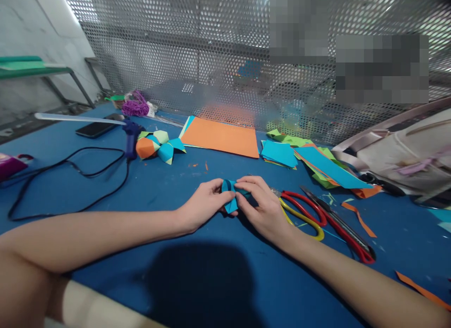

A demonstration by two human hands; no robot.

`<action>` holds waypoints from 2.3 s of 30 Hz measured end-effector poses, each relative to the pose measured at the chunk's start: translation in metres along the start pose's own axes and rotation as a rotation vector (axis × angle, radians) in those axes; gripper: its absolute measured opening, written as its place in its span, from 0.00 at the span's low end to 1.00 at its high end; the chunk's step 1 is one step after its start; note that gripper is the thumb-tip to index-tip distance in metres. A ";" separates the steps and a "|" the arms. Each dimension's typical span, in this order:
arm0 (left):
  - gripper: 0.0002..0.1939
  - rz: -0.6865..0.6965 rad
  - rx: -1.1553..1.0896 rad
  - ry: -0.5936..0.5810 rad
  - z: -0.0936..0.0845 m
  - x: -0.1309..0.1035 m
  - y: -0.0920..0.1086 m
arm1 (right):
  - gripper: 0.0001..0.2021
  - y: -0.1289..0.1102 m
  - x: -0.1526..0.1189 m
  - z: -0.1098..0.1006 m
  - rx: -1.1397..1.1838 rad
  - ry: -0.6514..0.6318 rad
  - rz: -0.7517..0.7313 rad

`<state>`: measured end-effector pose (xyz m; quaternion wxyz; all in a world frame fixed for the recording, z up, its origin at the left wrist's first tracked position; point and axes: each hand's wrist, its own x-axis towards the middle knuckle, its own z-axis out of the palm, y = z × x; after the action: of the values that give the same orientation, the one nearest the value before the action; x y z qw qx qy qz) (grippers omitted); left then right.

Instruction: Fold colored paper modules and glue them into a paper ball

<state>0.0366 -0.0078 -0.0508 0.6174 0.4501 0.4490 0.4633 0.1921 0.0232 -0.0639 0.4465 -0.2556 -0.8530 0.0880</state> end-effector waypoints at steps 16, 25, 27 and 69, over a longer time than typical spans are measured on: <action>0.05 0.029 0.096 0.087 0.002 -0.001 0.007 | 0.07 0.002 -0.002 0.000 0.013 -0.034 0.216; 0.04 0.056 0.099 0.093 0.000 0.001 0.004 | 0.13 0.002 -0.001 0.001 0.063 -0.089 0.208; 0.04 0.054 0.094 0.090 0.000 0.001 0.005 | 0.12 0.002 -0.001 0.002 0.071 -0.084 0.229; 0.12 0.088 0.327 0.057 -0.003 0.004 -0.004 | 0.04 -0.001 0.012 -0.008 0.052 -0.200 0.310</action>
<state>0.0350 -0.0038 -0.0555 0.5022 0.5505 0.5153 0.4233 0.1929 0.0283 -0.0499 0.3471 -0.3625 -0.8408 0.2029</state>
